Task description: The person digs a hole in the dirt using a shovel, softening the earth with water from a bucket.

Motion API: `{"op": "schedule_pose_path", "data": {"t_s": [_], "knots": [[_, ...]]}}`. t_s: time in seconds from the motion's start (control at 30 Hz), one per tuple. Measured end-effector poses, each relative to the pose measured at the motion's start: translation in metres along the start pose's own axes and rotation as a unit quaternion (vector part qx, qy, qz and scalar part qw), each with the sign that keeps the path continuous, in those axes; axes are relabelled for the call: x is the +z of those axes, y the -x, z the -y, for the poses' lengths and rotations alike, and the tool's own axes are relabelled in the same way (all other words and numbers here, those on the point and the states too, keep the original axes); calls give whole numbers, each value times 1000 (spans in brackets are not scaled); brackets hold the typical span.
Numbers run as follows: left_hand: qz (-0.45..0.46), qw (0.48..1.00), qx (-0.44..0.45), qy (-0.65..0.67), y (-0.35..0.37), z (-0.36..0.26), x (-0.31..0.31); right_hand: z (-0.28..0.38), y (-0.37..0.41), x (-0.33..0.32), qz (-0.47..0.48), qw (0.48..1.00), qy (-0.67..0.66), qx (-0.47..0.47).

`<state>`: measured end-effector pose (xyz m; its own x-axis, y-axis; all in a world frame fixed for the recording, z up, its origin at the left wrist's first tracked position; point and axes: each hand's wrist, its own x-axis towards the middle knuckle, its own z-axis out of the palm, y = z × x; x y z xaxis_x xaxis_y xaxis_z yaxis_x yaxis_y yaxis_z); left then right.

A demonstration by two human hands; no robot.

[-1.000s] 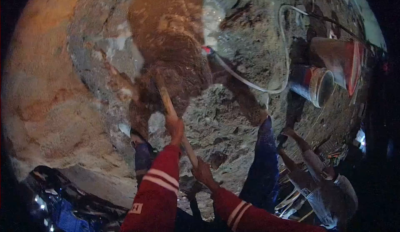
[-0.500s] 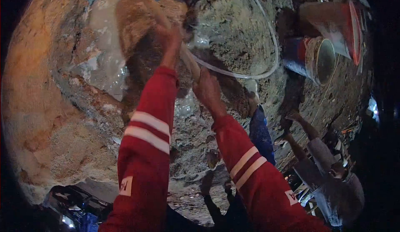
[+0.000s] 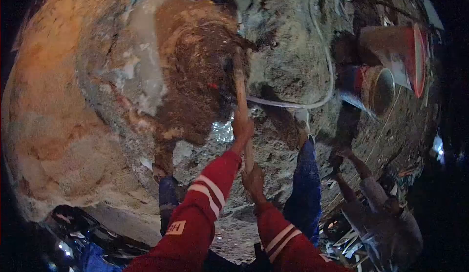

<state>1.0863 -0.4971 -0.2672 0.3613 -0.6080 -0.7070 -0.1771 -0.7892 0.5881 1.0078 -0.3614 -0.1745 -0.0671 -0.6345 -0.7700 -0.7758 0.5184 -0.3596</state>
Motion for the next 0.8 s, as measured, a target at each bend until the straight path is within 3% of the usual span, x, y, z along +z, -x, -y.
{"op": "schedule_pose_path", "data": {"t_s": [0.07, 0.17, 0.2, 0.27, 0.33, 0.37, 0.4, 0.43, 0.47, 0.53, 0.57, 0.6, 0.63, 0.67, 0.73, 0.8], "knots": [[-17, 999, -1, -39, 16, 25, -12, -7, 23, 15, 26, 994, 60, 87], [-40, 997, 41, 59, 30, 13, -53, 1, 28, 20, 40, 995, 41, 82], [-75, 993, 67, 57, 27, 0, -71, -8, 20, 35, 10, 999, 8, 32], [-124, 985, 92, 82, 3, -23, -110, 28, -10, 40, -52, 971, 115, -204], [-198, 965, 140, 103, -38, -51, -162, 95, -45, 50, -24, 973, 32, -227], [-191, 972, 102, 89, -64, -60, -194, 139, -59, 59, -74, 948, 82, -297], [-287, 934, 213, 14, -96, -63, -224, 182, -74, 65, 45, 974, -101, -200], [-337, 923, 186, -21, -125, -66, -251, 204, -97, 91, -18, 934, 8, -357], [-373, 898, 226, -54, -152, -60, -280, 224, -124, 127, -39, 930, 5, -365], [-314, 937, 140, -57, -201, -42, -335, 263, -139, 177, -28, 941, -44, -334], [-350, 916, 163, -109, -218, -21, -352, 293, -127, 183, 4, 950, -89, -298], [-276, 953, 87, -85, -265, 19, -374, 297, -129, 210, 30, 960, -71, -268], [-289, 950, 68, -96, -246, 37, -377, 295, -129, 234, 57, 968, -53, -238], [-250, 963, 45, -86, -277, 98, -382, 289, -115, 250, 60, 970, -49, -230], [-213, 963, -2, -164, -239, 125, -366, 269, -78, 264, 39, 983, -8, -181], [-226, 947, -37, -224, -202, 139, -332, 238, -59, 248, 100, 983, -21, -153]]}}
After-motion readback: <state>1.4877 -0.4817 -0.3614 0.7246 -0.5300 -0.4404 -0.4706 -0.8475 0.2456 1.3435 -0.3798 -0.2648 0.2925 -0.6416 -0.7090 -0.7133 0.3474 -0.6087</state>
